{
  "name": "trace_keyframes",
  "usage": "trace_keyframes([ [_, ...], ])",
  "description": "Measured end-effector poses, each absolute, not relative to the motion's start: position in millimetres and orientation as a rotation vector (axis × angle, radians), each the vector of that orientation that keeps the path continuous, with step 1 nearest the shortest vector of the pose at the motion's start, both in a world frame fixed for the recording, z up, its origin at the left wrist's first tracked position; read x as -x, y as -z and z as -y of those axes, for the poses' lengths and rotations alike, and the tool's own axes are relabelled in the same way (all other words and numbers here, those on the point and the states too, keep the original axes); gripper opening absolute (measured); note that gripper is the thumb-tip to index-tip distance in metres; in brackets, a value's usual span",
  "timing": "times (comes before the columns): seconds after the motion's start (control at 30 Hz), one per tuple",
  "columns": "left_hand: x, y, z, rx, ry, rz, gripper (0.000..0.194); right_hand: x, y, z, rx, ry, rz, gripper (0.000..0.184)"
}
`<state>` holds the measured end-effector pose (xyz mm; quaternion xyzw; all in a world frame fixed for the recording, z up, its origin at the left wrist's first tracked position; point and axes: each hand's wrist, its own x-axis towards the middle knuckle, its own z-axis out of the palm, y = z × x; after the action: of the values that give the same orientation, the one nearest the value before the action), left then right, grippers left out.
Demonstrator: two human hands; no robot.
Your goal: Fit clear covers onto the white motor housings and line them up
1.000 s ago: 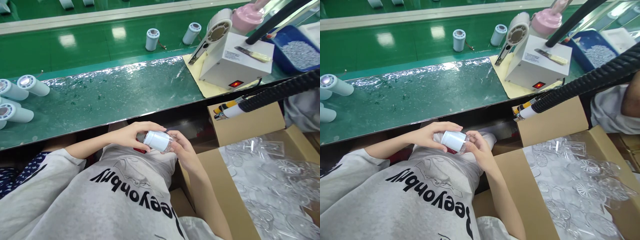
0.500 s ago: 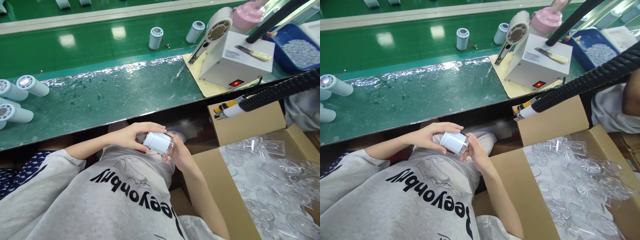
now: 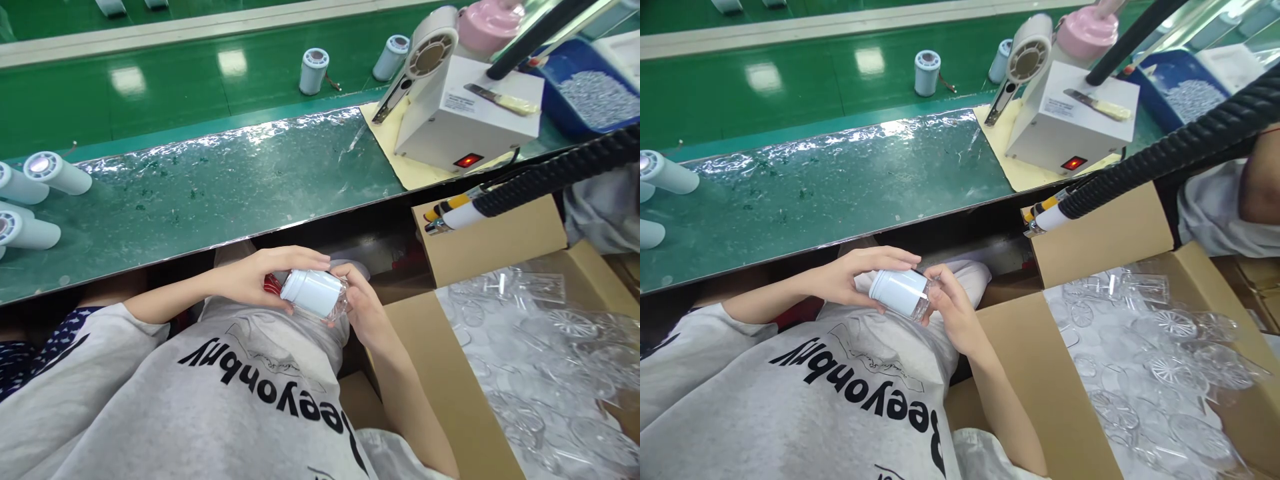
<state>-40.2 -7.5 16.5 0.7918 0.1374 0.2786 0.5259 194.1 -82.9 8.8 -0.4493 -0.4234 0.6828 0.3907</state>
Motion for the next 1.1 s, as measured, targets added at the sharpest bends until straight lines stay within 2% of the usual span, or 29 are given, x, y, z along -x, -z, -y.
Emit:
trace_keyframes([
  [0.17, 41, -17, 9, -1.897, -0.680, -0.310, 0.077, -194, -13, 83, 1.152, -1.756, 1.074, 0.062],
  [0.33, 41, -14, 9, -1.943, -0.698, -0.275, 0.076, -190, -13, 80, 1.116, -1.953, 0.929, 0.067],
  [0.57, 39, -13, 11, -1.928, -0.696, -0.344, 0.061, -186, -11, 76, 1.116, -2.204, 0.767, 0.078],
  [0.67, 39, -16, 13, -1.893, -0.669, -0.435, 0.061, -187, -5, 77, 1.107, -2.217, 0.843, 0.084],
  [0.73, 39, -19, 15, -1.817, -0.626, -0.534, 0.064, -190, 1, 79, 1.106, -2.030, 1.008, 0.081],
  [0.9, 39, -21, 19, -1.464, -0.519, -0.623, 0.070, -199, 11, 85, 0.991, -1.027, 1.656, 0.069],
  [0.97, 39, -21, 19, -1.401, -0.472, -0.614, 0.071, -201, 11, 84, 0.893, -0.730, 1.869, 0.059],
  [1.03, 39, -21, 18, -1.410, -0.436, -0.607, 0.075, -202, 10, 83, 0.864, -0.653, 1.907, 0.053],
  [1.1, 39, -22, 16, -1.482, -0.443, -0.582, 0.080, -202, 9, 83, 0.914, -0.834, 1.788, 0.050],
])
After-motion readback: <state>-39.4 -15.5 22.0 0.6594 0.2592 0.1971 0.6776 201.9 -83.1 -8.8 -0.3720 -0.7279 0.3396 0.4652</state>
